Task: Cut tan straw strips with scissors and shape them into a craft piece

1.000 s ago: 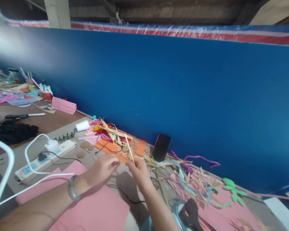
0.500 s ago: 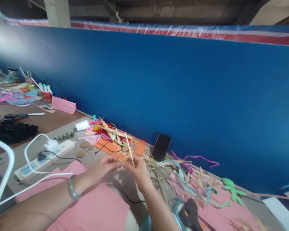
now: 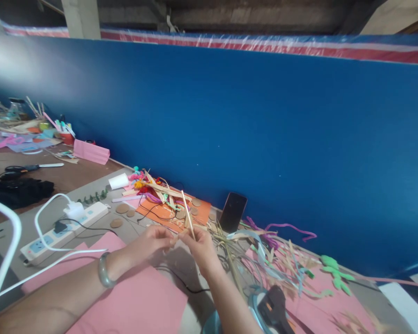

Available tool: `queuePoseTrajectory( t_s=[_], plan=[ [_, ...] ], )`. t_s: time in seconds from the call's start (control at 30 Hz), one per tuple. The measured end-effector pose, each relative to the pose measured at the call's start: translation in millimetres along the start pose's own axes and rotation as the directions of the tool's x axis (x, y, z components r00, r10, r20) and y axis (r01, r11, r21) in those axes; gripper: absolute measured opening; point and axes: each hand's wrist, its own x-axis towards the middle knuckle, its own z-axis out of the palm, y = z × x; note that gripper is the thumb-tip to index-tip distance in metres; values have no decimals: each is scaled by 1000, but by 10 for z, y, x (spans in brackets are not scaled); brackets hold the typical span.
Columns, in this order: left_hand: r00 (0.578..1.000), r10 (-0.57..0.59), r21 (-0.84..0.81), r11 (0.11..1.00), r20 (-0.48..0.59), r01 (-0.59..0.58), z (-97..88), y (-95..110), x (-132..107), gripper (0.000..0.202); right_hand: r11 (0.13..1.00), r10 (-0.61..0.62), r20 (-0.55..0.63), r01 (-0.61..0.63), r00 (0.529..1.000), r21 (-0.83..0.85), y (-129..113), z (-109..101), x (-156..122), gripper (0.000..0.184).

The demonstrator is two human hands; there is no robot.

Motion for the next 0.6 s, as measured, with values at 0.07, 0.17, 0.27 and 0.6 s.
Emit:
queuePoseTrajectory(
  t_s=[0.07,0.17,0.27,0.6],
  plan=[
    [1000,-7,2,1000,8,7,-4,6,-3,23,1000,-4,3,4,1000,-11,-23,-3,-9,31],
    [999,-13,-27,1000,35,14,2,7,-6,22,999,-15,34,17,999,-51,-74,-6,-31,30],
    [998,-21,-35,999,57,23,4,26,-14,21,996,1,54,4,999,-93,-117,-6,-50,29],
    [998,-25,-45,999,65,28,-185,90,15,21,970,-71,18,73,997,-231,-67,-54,-10,33]
  ],
)
